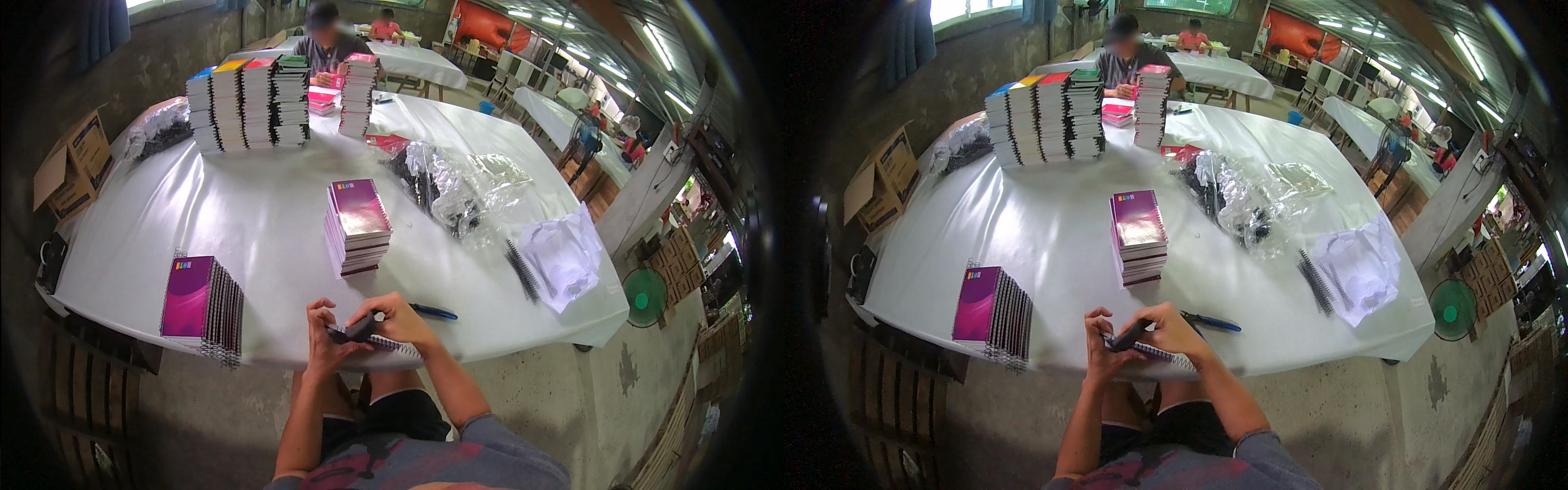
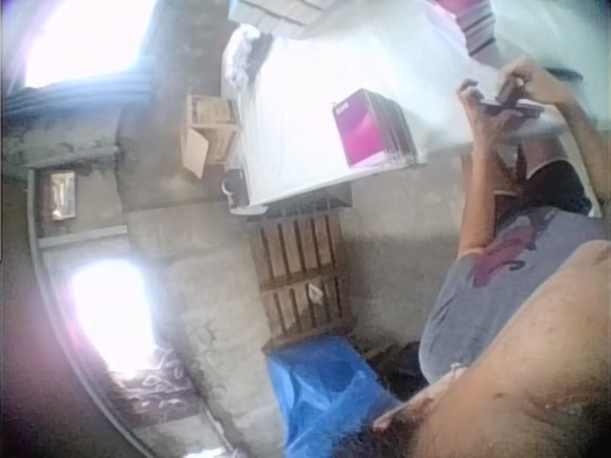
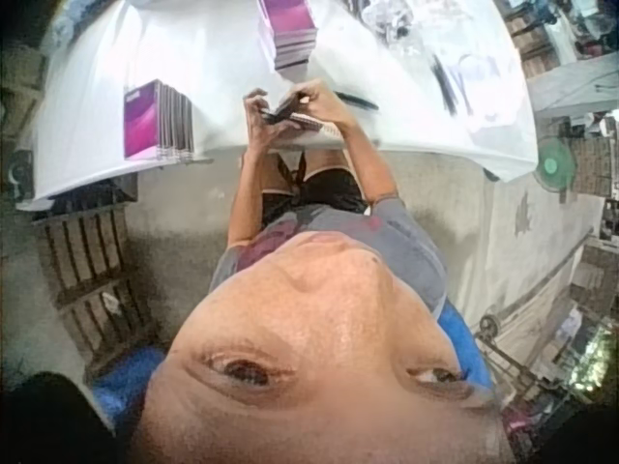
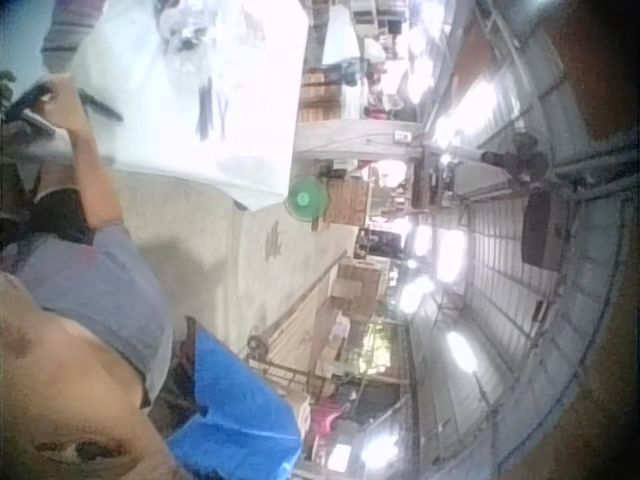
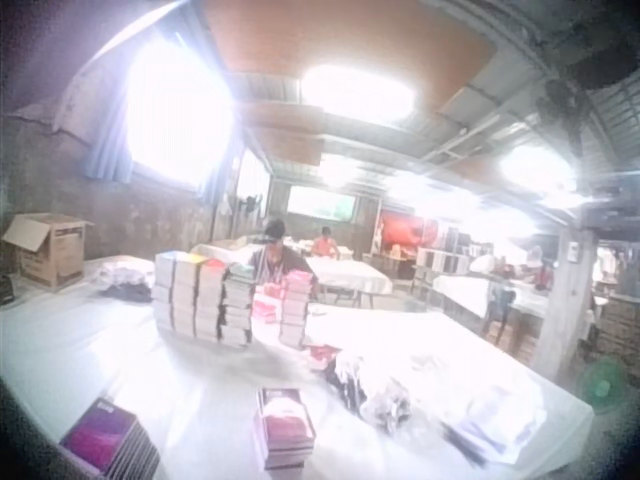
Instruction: The person repeatedly picks a purple notebook and a metal spiral binding from a table, inserts the spiral into the notebook's holes, and uses pliers to close the spiral ends. The person stacks the finished notebooks on the table.
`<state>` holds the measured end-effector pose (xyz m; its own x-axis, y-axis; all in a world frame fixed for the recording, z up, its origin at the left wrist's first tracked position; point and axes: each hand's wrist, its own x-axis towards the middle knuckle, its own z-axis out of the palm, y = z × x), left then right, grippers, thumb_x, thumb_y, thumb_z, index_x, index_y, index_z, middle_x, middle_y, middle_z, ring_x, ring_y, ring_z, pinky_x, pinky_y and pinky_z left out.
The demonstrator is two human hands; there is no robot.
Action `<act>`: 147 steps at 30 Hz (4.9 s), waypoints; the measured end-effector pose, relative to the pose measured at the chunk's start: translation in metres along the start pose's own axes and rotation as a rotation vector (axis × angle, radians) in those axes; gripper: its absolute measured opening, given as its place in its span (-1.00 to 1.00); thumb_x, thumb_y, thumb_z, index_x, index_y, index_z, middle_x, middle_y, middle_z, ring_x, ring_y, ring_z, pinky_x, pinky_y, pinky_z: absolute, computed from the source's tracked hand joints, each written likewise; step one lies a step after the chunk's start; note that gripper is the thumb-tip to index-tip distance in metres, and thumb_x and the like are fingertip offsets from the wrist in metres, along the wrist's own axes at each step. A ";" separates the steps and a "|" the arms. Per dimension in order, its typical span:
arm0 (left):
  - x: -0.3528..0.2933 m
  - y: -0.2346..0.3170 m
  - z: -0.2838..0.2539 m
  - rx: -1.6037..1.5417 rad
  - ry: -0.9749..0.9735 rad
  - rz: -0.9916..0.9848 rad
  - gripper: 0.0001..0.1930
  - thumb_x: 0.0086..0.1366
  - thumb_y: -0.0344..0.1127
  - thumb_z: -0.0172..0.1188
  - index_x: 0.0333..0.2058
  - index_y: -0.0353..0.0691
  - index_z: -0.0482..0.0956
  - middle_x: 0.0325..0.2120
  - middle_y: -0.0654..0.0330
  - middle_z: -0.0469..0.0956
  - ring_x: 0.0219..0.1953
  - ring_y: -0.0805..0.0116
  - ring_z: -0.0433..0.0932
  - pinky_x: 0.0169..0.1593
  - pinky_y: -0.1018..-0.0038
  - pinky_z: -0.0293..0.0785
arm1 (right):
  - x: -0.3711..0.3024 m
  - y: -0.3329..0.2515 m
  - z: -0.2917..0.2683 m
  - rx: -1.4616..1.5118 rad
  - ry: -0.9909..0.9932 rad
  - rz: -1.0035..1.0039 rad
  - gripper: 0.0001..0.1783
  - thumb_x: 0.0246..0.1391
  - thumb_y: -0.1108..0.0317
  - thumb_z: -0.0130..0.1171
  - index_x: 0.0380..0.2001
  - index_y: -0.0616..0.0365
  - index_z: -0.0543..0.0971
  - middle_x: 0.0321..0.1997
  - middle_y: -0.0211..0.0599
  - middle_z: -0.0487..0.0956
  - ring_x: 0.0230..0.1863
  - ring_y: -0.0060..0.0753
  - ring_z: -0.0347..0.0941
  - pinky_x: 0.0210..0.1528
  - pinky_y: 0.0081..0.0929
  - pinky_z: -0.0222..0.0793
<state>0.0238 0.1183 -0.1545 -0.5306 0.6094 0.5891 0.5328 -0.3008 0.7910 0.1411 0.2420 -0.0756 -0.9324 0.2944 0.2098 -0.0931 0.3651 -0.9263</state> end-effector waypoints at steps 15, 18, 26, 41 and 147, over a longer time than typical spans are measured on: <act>-0.001 0.001 0.005 -0.072 0.023 -0.115 -0.05 -0.52 -0.10 0.63 -0.26 -0.16 0.04 -0.28 0.12 0.26 -0.34 0.36 0.27 -0.22 0.41 0.31 | 0.008 0.003 0.005 -0.052 -0.013 0.172 -0.69 -0.27 0.72 0.09 -0.38 0.23 0.62 -0.41 -0.31 0.63 -0.34 -0.53 0.52 -0.23 -0.59 0.40; 0.000 -0.002 0.005 -0.147 0.044 -0.104 -0.06 -0.52 -0.11 0.64 -0.29 -0.17 0.04 -0.35 0.15 0.27 -0.36 0.35 0.30 -0.26 0.43 0.34 | 0.008 -0.002 0.006 -0.157 0.008 0.083 -0.71 -0.26 0.71 0.08 -0.39 0.25 0.62 -0.44 -0.30 0.63 -0.37 -0.55 0.51 -0.25 -0.60 0.39; 0.002 0.006 0.001 -0.116 -0.010 -0.220 -0.12 -0.50 -0.11 0.64 -0.36 -0.21 0.06 -0.47 0.20 0.26 -0.44 0.34 0.32 -0.34 0.46 0.36 | 0.008 -0.003 0.007 -0.087 0.019 0.078 -0.73 -0.28 0.66 0.19 -0.39 0.22 0.64 -0.44 -0.27 0.63 -0.38 -0.57 0.52 -0.24 -0.60 0.39; 0.002 -0.002 0.005 -0.044 -0.001 -0.064 -0.02 -0.57 -0.05 0.64 -0.30 -0.15 0.01 -0.37 0.20 0.17 -0.32 0.36 0.23 -0.20 0.45 0.31 | 0.011 -0.012 0.008 0.101 0.031 -0.040 -0.70 -0.28 0.66 0.13 -0.38 0.20 0.65 -0.44 -0.23 0.63 -0.37 -0.50 0.54 -0.27 -0.60 0.40; -0.009 0.020 -0.008 0.042 0.494 0.141 -0.68 -0.14 -0.63 0.35 -0.33 -0.23 0.61 -0.56 0.25 0.54 -0.47 0.36 0.44 -0.39 0.50 0.38 | -0.060 -0.064 0.066 -0.805 0.379 0.003 -0.57 -0.09 0.28 0.27 -0.05 -0.21 0.57 -0.03 -0.23 0.40 0.02 -0.22 0.29 0.10 -0.27 0.02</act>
<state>0.0343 0.1005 -0.1425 -0.6946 0.1430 0.7050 0.6419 -0.3194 0.6971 0.1801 0.1421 -0.0494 -0.7410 0.5163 0.4295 0.3155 0.8322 -0.4561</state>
